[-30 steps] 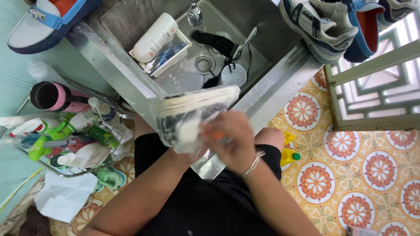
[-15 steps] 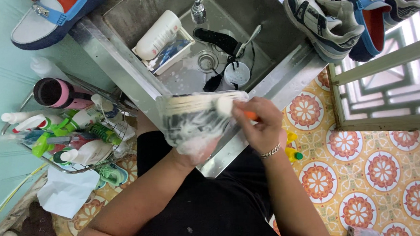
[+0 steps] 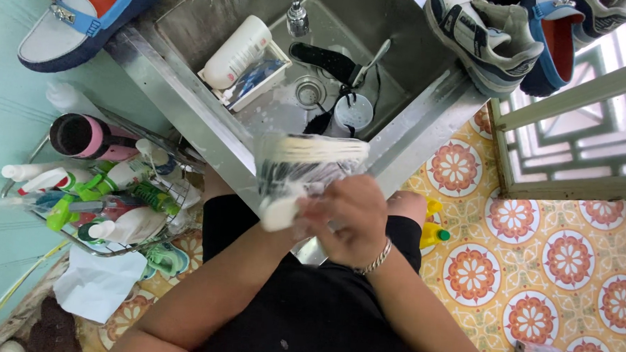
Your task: Scrubbing and rinsing multiple shoes in a sink using a brush and soap.
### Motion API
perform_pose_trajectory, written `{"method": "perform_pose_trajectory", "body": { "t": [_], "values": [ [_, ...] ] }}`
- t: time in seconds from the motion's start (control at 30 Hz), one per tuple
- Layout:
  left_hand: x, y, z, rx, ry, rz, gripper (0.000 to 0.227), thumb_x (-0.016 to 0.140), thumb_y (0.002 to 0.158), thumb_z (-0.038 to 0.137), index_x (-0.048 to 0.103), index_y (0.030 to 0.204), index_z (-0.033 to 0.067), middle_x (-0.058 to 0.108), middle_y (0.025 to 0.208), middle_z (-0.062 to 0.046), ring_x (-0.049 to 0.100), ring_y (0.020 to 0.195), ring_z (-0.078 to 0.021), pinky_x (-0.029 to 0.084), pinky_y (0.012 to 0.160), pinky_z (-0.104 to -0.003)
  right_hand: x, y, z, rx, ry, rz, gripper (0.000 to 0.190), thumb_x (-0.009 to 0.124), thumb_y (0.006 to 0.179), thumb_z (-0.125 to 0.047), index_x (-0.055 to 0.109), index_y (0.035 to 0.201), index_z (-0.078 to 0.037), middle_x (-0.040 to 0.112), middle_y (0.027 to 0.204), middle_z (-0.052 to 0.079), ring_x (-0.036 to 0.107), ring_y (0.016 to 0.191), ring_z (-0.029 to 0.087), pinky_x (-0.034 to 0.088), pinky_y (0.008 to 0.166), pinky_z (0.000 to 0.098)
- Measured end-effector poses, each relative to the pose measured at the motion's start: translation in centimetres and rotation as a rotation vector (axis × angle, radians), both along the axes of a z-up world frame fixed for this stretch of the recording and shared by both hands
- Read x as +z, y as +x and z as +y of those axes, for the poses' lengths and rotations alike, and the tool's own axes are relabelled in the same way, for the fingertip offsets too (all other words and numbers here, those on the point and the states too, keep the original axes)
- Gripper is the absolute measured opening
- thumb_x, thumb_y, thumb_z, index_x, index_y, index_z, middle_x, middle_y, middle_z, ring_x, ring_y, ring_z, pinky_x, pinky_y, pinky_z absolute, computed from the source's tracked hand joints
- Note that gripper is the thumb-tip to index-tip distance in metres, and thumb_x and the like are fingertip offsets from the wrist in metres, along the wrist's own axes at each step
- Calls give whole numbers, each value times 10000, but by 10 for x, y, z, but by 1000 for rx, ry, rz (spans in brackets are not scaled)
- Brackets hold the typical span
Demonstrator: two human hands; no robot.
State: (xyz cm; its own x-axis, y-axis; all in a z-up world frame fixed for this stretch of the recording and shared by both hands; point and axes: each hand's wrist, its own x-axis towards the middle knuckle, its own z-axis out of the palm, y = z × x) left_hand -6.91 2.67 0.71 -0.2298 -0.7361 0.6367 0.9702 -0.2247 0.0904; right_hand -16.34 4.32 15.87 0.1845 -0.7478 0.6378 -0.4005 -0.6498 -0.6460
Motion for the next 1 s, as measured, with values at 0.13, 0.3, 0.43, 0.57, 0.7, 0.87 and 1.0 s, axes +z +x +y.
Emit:
{"method": "perform_pose_trajectory", "body": {
  "t": [0.13, 0.3, 0.43, 0.57, 0.7, 0.87, 1.0],
  "values": [
    [16, 12, -9, -13, 117, -74, 360, 639, 1016, 203, 595, 1338, 46, 629, 1313, 0, 594, 1231, -80, 384, 1246, -410, 10, -4, -5, -26, -139, 66, 115, 744, 757, -26, 695, 822, -107, 644, 736, 59, 632, 654, 243, 453, 631, 375],
    [35, 16, -14, -64, 509, -253, 371, 625, 1018, 218, 554, 1337, 44, 626, 1292, -59, 633, 1195, -149, 482, 1142, -380, 26, 1, 4, -272, -65, 110, 133, 735, 797, -42, 664, 872, -126, 666, 833, 72, 671, 773, 258, 502, 729, 362],
    [50, 21, -20, -96, 702, -346, 376, 618, 1018, 225, 534, 1337, 43, 624, 1281, -89, 652, 1178, -184, 531, 1090, -367, 21, -9, 0, -63, -99, 133, 138, 803, 757, -59, 747, 868, -117, 597, 695, 50, 613, 634, 226, 452, 616, 349],
    [7, 24, -15, -156, 893, -398, 401, 617, 1019, 243, 511, 1352, 46, 620, 1267, -122, 666, 1153, -224, 578, 1029, -359, 26, -8, 8, -405, 18, 127, 138, 809, 817, -70, 724, 922, -97, 637, 775, 70, 604, 673, 232, 439, 644, 346],
    [-63, 28, -11, -326, 838, -277, 476, 640, 1019, 283, 496, 1412, 56, 614, 1257, -137, 650, 1124, -239, 569, 991, -379, 47, -1, 9, -281, -161, 361, 149, 861, 698, -144, 800, 827, -186, 597, 630, 19, 553, 519, 193, 339, 493, 350],
    [-96, 23, 1, -524, 760, -109, 571, 667, 1018, 335, 478, 1487, 68, 608, 1244, -156, 631, 1089, -260, 559, 944, -404, 37, -12, 10, -425, 10, 219, 101, 821, 848, -87, 745, 914, -89, 623, 737, 52, 581, 622, 201, 426, 597, 332],
    [-86, 21, -4, -425, 824, -311, 613, 641, 860, 392, 525, 1346, 37, 632, 1238, -171, 634, 1099, -269, 567, 909, -403, 63, -3, 13, -228, -127, 394, 163, 866, 724, -203, 775, 849, -151, 577, 618, 15, 539, 526, 188, 363, 514, 387]
  ]
}}
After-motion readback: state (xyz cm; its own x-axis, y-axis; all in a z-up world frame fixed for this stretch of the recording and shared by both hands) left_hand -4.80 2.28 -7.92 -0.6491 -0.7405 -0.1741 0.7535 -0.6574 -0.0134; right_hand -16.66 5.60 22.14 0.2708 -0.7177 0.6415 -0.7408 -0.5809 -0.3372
